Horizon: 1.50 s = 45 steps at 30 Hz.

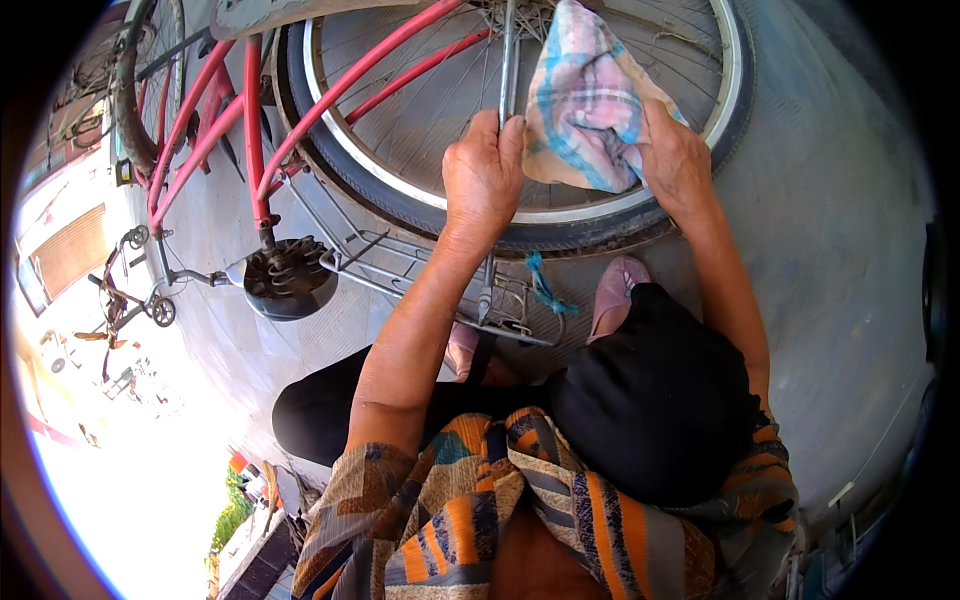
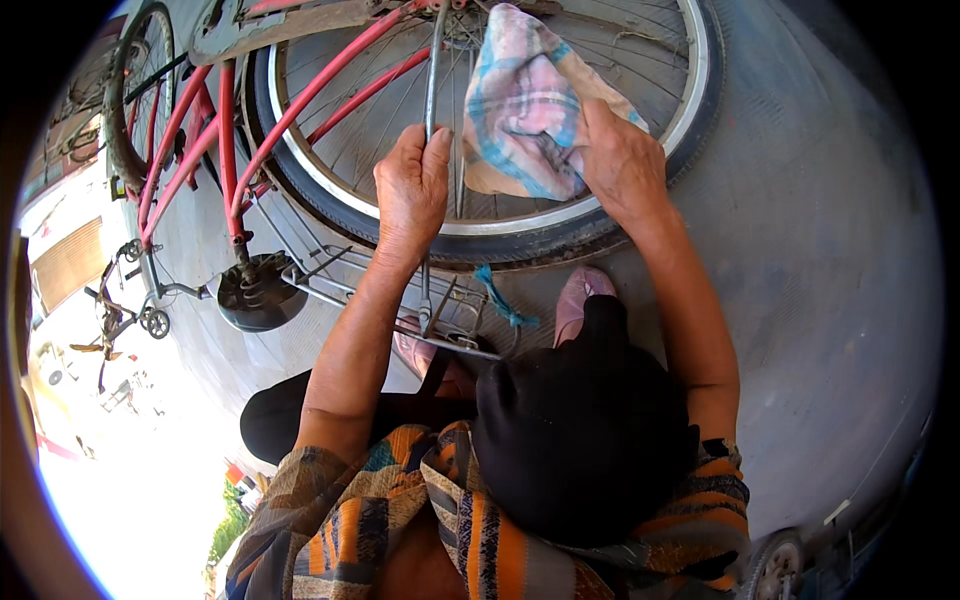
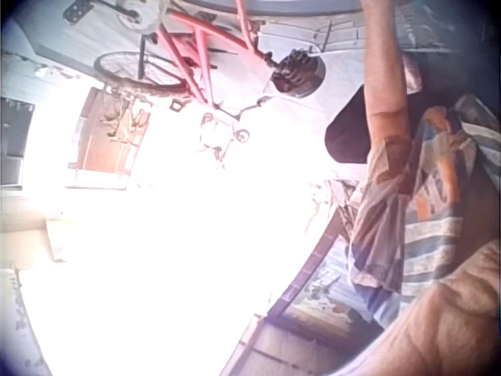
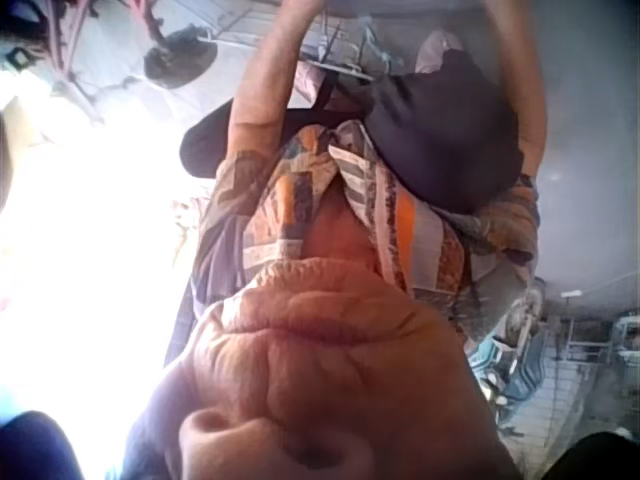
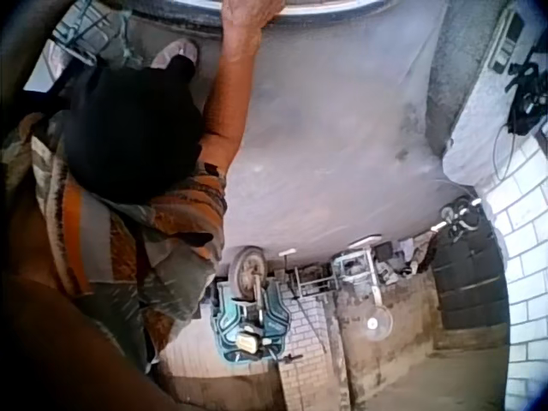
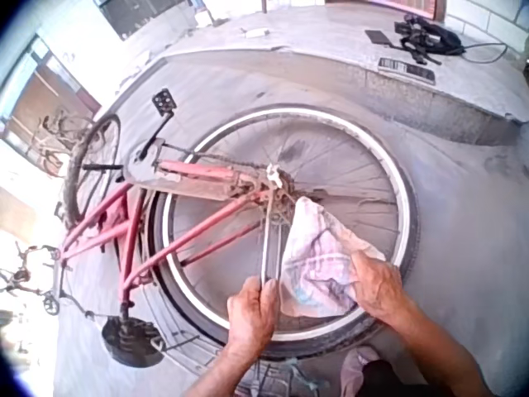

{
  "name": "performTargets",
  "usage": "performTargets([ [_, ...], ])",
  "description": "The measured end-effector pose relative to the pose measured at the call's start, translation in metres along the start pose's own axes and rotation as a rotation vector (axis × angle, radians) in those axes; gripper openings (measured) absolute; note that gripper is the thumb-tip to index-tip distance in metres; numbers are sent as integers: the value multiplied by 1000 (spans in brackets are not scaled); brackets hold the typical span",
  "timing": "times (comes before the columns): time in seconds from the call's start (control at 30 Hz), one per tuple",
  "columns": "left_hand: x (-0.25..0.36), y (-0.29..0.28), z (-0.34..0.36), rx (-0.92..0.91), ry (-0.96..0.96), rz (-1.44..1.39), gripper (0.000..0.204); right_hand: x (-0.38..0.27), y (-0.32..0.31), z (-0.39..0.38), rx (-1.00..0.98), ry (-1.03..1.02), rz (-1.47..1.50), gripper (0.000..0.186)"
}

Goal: The person wipes the rim and spokes of a bicycle wheel with a cloth, rotating the wheel by hand to reach different sections.

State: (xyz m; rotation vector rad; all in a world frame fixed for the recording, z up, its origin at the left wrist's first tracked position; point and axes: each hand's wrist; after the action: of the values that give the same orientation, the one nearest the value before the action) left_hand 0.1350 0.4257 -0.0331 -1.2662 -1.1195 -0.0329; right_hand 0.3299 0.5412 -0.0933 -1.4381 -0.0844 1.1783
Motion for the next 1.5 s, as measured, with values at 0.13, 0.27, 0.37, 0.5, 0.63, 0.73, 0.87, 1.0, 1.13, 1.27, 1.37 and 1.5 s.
performTargets([
  [0.13,-7,2,-2,12,28,-49,23,4,-10,-31,43,-71,-25,19],
  [0.27,-4,1,0,-9,26,-47,22,9,-11,-42,146,-87,104,32],
  [0.37,-2,-1,-1,-33,47,-91,21,15,-7,-40,260,-82,157,33],
  [0.5,-4,-18,-3,-238,39,-61,23,15,-25,-23,665,301,538,27],
  [0.63,-26,-67,6,-378,297,260,32,31,-69,7,1070,221,824,26],
  [0.73,-33,-108,8,-465,350,543,28,35,-81,7,1125,168,866,27],
  [0.87,-45,-132,-5,-620,415,823,26,23,-72,-7,959,301,905,29],
  [1.0,-69,-141,-21,-651,512,853,33,9,-35,-10,689,368,987,28],
  [1.13,-78,-145,-32,-582,493,815,34,-17,-18,14,562,254,973,27],
  [1.27,-80,-148,-35,-462,448,699,31,-31,-25,36,526,183,911,28],
  [1.37,-88,-155,-25,-435,426,683,28,-41,-34,38,502,170,874,28],
  [1.5,-94,-153,9,-358,423,571,24,-64,-48,37,483,118,854,28],
])
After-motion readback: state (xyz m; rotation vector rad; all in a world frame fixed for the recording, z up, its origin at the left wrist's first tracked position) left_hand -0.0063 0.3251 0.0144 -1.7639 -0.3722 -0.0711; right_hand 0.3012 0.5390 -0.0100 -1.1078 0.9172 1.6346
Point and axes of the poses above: each hand's wrist, its own z-axis towards the middle knuckle, its own y-axis out of the palm, x = y × z, and after that the axes turned 10 degrees about -y, right-handed
